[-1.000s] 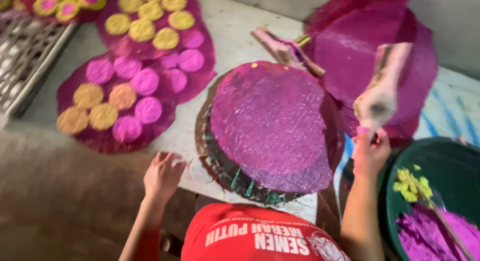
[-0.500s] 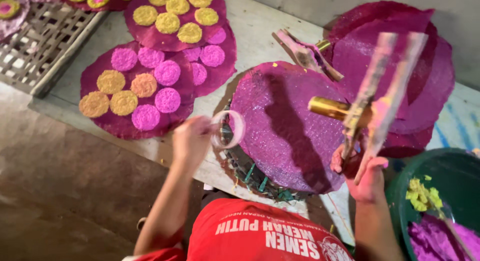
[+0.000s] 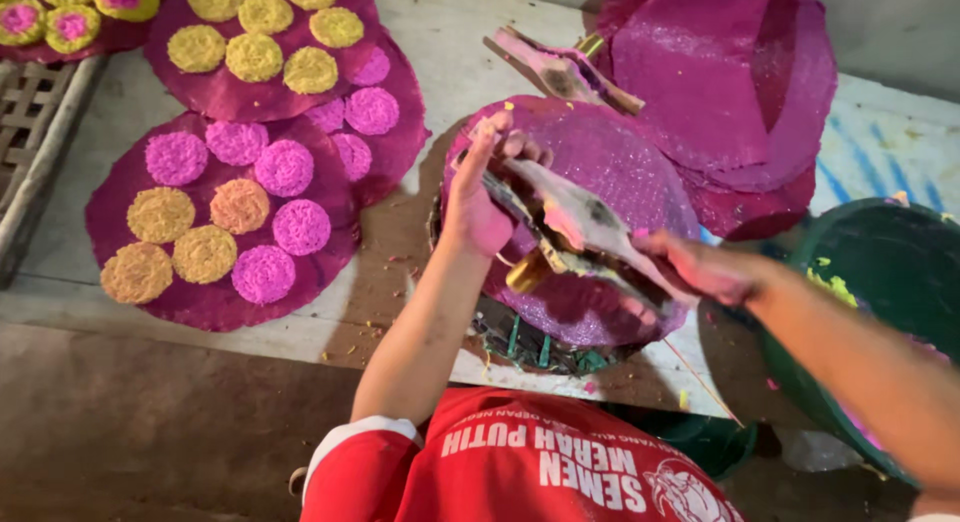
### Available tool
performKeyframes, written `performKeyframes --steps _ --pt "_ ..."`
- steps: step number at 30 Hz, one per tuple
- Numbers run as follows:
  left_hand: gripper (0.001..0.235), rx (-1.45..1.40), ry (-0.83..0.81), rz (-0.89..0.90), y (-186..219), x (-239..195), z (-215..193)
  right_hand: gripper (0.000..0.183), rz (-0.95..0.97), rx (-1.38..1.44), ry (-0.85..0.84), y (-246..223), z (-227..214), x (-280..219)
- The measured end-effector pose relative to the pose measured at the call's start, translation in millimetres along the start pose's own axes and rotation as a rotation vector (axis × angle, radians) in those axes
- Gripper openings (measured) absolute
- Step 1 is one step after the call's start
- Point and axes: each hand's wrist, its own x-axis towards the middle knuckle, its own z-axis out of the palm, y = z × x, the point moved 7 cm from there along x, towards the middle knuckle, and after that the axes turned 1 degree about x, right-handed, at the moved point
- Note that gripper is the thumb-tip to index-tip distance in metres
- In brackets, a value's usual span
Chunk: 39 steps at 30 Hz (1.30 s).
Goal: The person uses a wooden press tool to mold yellow dough into round shapes and transfers them onto circular purple mats. They use a thin stick to clean the tool and handle multiple mats containing the prepared food.
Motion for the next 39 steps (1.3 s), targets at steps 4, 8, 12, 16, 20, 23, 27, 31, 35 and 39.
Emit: performKeyframes --steps 4,8,12,16,20,23,27,31,35,39 --pt "0.03 -0.066 0.267 0.124 3 8 -30 0.079 0.096 -0.261 0.261 -41 -15 2" --pt "0.03 -0.075 0.296 0.209 25 9 -48 0.073 0.016 -0.608 0.482 -81 1 7" --pt "0.028 -0.121 0.211 0.221 37 4 -62 0.08 -0.173 -0.699 0.488 -99 30 16" --pt "0.026 -0.124 0.287 0.228 28 -5 -80 0.073 -0.138 -0.682 0.491 -98 35 13" --pt "0.029 -0.212 0.391 0.189 0 -2 -87 0.073 -0.063 -0.793 0.543 -99 23 -1" --pt "0.03 -0.176 0.38 0.225 -5 11 -84 0.065 -0.154 -0.9 0.636 -107 17 -9" --pt "0.031 -0.07 0.322 0.258 6 28 -76 0.059 -0.322 -0.887 0.723 -109 18 -4" --pt "0.031 0.09 0.286 0.319 32 27 -68 0.061 -0.499 -0.816 0.669 -105 32 16" --pt "0.031 0.113 0.387 0.308 34 12 -72 0.065 -0.54 -0.726 0.56 -98 38 20" --pt "0.03 0.031 0.66 0.27 5 9 -92 0.067 -0.148 -0.893 0.597 -88 13 8"
